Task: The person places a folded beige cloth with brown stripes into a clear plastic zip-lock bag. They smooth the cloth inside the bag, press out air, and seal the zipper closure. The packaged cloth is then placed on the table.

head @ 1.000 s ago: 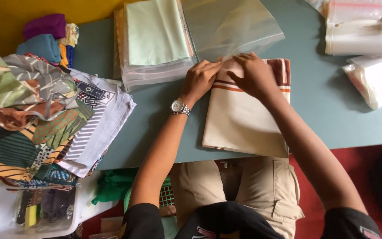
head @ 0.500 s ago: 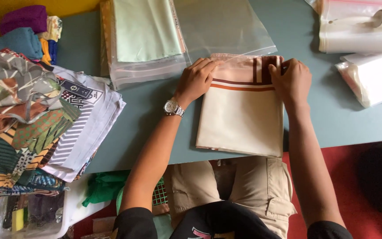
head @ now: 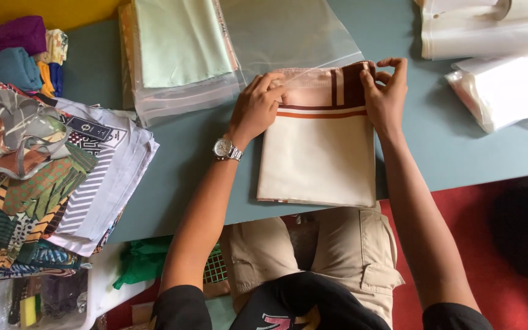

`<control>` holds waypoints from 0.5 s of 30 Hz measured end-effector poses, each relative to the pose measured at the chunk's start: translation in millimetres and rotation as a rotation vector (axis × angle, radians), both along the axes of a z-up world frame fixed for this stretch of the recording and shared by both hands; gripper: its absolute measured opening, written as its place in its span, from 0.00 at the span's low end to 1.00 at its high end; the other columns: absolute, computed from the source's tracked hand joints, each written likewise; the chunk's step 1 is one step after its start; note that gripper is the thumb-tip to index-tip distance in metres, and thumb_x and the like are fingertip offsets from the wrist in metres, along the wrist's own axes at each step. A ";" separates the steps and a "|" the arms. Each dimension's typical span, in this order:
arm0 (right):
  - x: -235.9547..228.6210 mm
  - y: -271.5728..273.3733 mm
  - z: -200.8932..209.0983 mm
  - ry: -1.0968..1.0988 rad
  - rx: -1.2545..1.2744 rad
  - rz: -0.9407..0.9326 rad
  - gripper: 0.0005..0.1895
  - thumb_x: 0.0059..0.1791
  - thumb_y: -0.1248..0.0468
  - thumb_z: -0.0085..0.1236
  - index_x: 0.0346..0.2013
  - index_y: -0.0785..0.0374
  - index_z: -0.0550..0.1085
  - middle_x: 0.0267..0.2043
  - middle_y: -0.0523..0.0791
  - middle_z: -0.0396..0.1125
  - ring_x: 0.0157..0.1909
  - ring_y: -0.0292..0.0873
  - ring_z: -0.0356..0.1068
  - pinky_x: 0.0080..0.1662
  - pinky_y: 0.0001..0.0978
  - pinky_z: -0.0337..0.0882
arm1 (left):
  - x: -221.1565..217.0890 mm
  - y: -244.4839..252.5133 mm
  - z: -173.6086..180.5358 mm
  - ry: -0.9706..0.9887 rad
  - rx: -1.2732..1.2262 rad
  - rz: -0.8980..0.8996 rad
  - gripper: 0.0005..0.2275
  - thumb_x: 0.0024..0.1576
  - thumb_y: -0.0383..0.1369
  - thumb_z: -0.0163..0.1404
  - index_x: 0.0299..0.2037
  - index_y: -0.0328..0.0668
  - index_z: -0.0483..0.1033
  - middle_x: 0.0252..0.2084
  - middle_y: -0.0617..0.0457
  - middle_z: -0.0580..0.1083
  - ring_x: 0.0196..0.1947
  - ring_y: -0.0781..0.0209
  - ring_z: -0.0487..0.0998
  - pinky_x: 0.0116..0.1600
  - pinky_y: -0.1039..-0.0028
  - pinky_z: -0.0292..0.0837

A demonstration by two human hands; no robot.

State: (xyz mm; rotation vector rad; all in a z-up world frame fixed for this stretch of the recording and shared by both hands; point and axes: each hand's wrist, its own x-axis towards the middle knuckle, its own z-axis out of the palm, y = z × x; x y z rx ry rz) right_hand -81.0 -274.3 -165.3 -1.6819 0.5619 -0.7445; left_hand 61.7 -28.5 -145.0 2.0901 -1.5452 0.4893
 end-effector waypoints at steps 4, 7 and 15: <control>7.9 -8.6 -18.5 -0.081 -0.128 -0.051 0.06 0.53 0.69 0.55 0.40 0.56 0.67 0.37 0.43 0.72 0.35 0.37 0.68 0.39 0.28 0.71 | -5.4 -1.3 9.1 -0.026 0.043 0.015 0.11 0.48 0.15 0.43 0.32 0.43 0.71 0.49 0.51 0.73 0.41 0.51 0.71 0.44 0.62 0.71; 11.9 -9.8 -21.6 -0.130 -0.243 -0.073 0.08 0.49 0.75 0.52 0.36 0.60 0.73 0.39 0.42 0.74 0.41 0.39 0.71 0.43 0.29 0.76 | -10.3 -16.3 24.9 -0.071 0.038 0.022 0.08 0.48 0.18 0.44 0.32 0.44 0.64 0.38 0.54 0.70 0.36 0.51 0.68 0.39 0.64 0.66; 7.0 -5.5 -16.7 -0.117 -0.257 -0.015 0.11 0.44 0.75 0.52 0.38 0.60 0.73 0.39 0.41 0.72 0.36 0.36 0.67 0.42 0.26 0.73 | 1.8 -108.1 15.1 -0.272 0.117 -0.071 0.14 0.46 0.27 0.59 0.39 0.44 0.67 0.34 0.54 0.70 0.33 0.59 0.70 0.33 0.71 0.71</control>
